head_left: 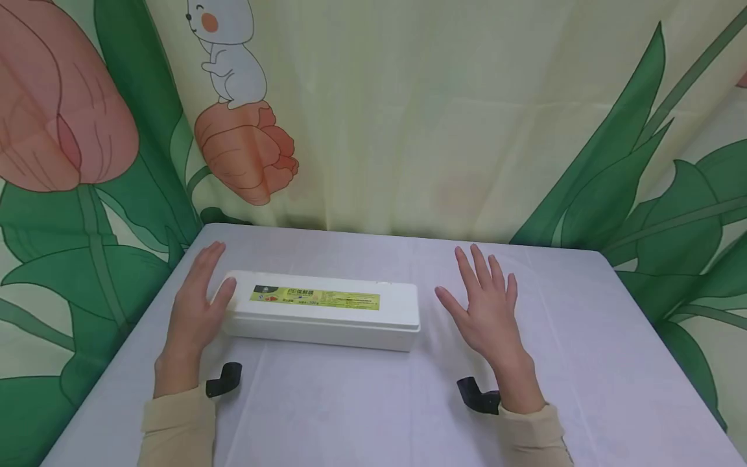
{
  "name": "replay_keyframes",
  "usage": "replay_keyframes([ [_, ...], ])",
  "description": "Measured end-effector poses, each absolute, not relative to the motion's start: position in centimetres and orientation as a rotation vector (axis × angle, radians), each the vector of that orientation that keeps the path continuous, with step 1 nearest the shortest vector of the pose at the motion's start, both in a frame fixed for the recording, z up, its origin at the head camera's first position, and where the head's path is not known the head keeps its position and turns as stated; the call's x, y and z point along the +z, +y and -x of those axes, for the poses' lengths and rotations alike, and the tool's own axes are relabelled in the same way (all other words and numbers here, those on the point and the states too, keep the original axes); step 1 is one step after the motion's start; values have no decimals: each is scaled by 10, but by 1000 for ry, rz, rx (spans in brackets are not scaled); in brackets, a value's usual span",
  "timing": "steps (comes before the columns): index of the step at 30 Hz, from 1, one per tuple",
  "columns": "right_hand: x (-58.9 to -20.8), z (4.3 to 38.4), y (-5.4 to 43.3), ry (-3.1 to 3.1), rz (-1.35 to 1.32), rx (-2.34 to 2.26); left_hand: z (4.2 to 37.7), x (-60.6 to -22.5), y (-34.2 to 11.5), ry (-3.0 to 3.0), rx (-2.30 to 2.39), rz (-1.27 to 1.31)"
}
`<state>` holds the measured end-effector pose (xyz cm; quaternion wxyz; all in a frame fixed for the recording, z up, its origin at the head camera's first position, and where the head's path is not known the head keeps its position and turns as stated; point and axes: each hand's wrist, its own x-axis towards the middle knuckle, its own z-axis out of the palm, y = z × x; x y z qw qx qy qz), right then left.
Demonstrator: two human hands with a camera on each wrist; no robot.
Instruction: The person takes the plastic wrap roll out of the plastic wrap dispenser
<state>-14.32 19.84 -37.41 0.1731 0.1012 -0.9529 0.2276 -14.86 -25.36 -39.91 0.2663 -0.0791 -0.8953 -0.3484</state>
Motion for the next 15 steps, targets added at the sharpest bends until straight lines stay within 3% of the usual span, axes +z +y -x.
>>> replay_keyframes([
  [15,-377,150,162,-2735,-431,664,150,-409,-264,-2339,-1109,197],
])
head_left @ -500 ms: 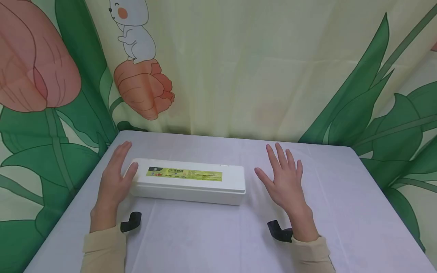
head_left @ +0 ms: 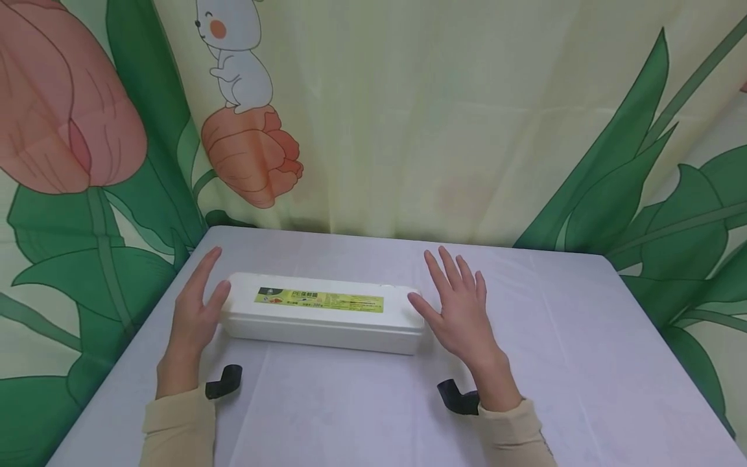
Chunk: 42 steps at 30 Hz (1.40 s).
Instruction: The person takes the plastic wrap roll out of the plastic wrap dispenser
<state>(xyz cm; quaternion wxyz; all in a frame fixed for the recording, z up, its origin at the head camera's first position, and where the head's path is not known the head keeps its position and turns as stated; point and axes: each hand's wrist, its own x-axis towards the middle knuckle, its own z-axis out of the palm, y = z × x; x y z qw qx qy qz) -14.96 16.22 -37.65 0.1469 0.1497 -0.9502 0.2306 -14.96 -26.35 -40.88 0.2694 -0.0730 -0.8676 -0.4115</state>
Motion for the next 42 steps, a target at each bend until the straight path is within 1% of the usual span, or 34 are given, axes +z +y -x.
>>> replay_keyframes([
  [13,-386,146,143,-2692,-553,660,149,-413,-266,-2338,-1219,173],
  [19,-384,144,139,-2696,-594,684,148,-414,-266,-2345,-1275,150],
  [35,-383,143,136,-2696,-623,683,152,-414,-270,-2324,-1351,200],
  [42,-385,145,134,-2681,-660,679,150,-415,-269,-2343,-1374,171],
])
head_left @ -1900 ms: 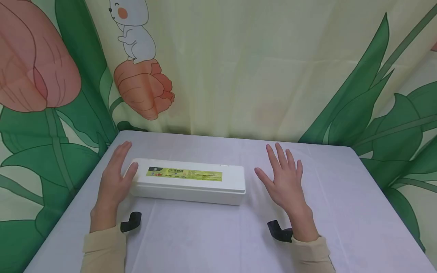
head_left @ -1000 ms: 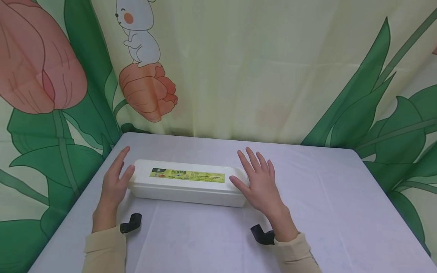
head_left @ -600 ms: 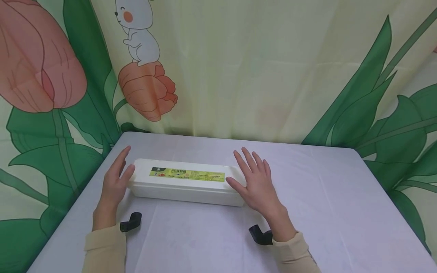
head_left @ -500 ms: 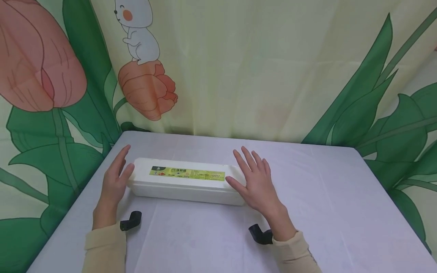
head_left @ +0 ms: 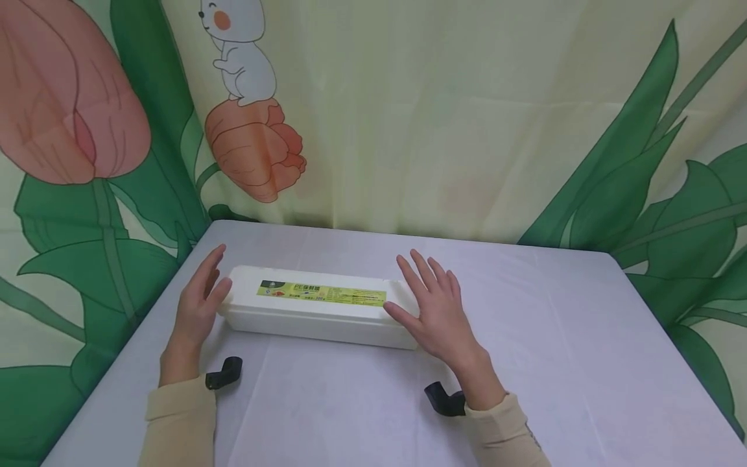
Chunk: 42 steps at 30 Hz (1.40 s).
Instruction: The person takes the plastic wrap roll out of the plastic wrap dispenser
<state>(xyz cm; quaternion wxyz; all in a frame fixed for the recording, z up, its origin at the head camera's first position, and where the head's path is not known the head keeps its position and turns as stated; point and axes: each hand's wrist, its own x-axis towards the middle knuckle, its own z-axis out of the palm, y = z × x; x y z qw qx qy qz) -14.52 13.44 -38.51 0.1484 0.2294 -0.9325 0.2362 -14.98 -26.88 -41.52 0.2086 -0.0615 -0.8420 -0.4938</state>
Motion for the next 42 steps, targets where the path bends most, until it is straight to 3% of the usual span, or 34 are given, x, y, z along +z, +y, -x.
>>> replay_keyframes([
  [20,-389,148,129,-2700,-782,677,152,-427,-282,-2320,-1672,294],
  [42,-392,150,120,-2797,-848,636,152,-435,-288,-2490,-1956,119],
])
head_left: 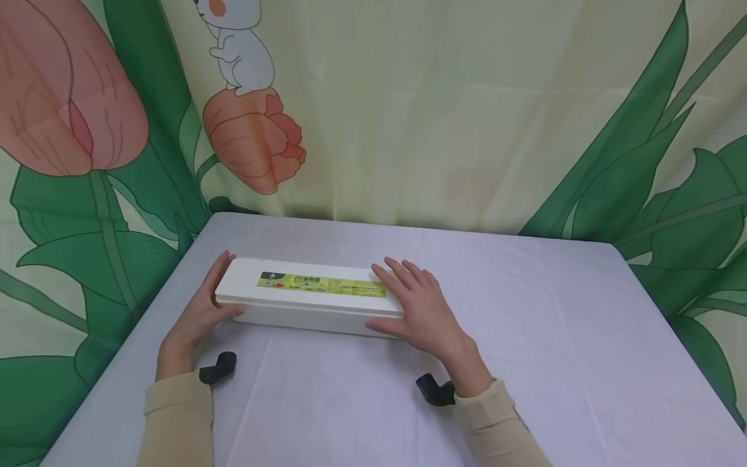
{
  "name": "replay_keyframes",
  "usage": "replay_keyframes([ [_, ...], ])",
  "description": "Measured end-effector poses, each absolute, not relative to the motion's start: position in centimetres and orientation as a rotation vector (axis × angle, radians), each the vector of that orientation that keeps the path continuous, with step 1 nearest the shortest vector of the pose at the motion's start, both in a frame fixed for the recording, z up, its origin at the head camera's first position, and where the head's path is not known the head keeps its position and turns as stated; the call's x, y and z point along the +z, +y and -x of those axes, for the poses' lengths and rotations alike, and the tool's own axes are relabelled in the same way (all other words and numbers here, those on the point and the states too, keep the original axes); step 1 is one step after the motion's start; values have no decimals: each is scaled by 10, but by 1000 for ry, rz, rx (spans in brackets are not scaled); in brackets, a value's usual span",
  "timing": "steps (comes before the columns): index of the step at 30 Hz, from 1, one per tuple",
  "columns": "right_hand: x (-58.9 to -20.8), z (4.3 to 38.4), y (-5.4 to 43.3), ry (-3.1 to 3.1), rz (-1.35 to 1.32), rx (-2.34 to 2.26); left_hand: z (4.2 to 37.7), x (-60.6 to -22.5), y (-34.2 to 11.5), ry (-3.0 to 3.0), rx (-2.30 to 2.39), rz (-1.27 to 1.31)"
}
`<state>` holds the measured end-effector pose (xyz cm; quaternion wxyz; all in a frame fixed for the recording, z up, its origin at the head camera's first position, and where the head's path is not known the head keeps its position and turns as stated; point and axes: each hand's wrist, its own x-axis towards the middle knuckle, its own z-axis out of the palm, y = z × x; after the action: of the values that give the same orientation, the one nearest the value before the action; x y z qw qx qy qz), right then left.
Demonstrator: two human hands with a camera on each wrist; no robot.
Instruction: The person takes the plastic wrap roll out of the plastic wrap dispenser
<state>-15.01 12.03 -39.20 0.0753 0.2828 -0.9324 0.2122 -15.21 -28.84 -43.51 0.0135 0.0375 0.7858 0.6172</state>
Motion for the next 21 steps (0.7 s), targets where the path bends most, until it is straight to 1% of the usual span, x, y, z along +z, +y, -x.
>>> replay_keyframes([
  [21,-397,155,118,-2764,-833,520,154,-445,-284,2454,1861,-167],
])
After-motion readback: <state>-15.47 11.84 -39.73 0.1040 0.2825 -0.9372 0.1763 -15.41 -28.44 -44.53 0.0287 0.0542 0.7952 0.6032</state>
